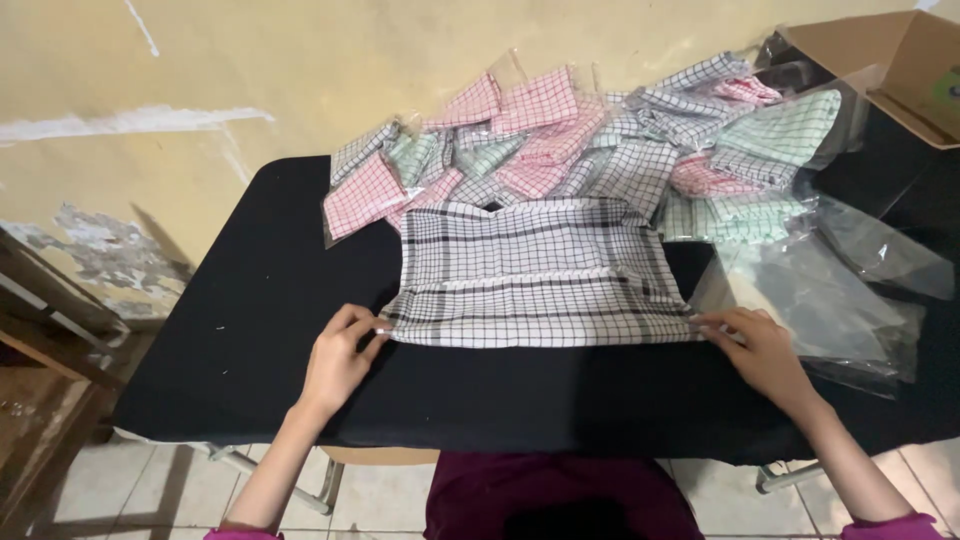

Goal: Folding checkered cloths and placing them into plastic bags

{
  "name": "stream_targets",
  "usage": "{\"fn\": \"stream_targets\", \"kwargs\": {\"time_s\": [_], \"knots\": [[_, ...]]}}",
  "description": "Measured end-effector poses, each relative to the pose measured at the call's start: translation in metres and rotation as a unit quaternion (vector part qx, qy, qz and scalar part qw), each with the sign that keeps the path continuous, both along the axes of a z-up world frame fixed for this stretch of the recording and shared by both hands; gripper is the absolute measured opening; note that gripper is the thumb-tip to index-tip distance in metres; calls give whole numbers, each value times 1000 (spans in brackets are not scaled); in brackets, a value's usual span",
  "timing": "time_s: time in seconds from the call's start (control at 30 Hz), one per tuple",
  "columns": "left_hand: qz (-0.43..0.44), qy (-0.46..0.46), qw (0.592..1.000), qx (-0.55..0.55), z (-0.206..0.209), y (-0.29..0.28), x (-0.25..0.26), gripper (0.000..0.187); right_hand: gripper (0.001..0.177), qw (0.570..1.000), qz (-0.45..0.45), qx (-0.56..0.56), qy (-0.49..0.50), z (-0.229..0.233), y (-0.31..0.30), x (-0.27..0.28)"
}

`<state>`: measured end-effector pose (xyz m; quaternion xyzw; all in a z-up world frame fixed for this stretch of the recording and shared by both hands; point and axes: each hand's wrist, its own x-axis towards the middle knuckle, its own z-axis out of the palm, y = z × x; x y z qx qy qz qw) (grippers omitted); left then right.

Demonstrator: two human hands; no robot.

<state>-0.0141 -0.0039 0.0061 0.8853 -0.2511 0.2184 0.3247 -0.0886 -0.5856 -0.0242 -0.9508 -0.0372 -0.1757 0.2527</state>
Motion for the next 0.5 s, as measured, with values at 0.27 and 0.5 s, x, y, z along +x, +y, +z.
{"fn": "stream_targets", "kwargs": {"time_s": [0.27,0.5], "knots": [[-15,-74,994,77,-7,10,-4,8,23,995,28,-84,-40,-7,-10,-6],[-57,41,994,84,-6,18,-1,8,28,995,47,-44,78,22,2,-18]]}}
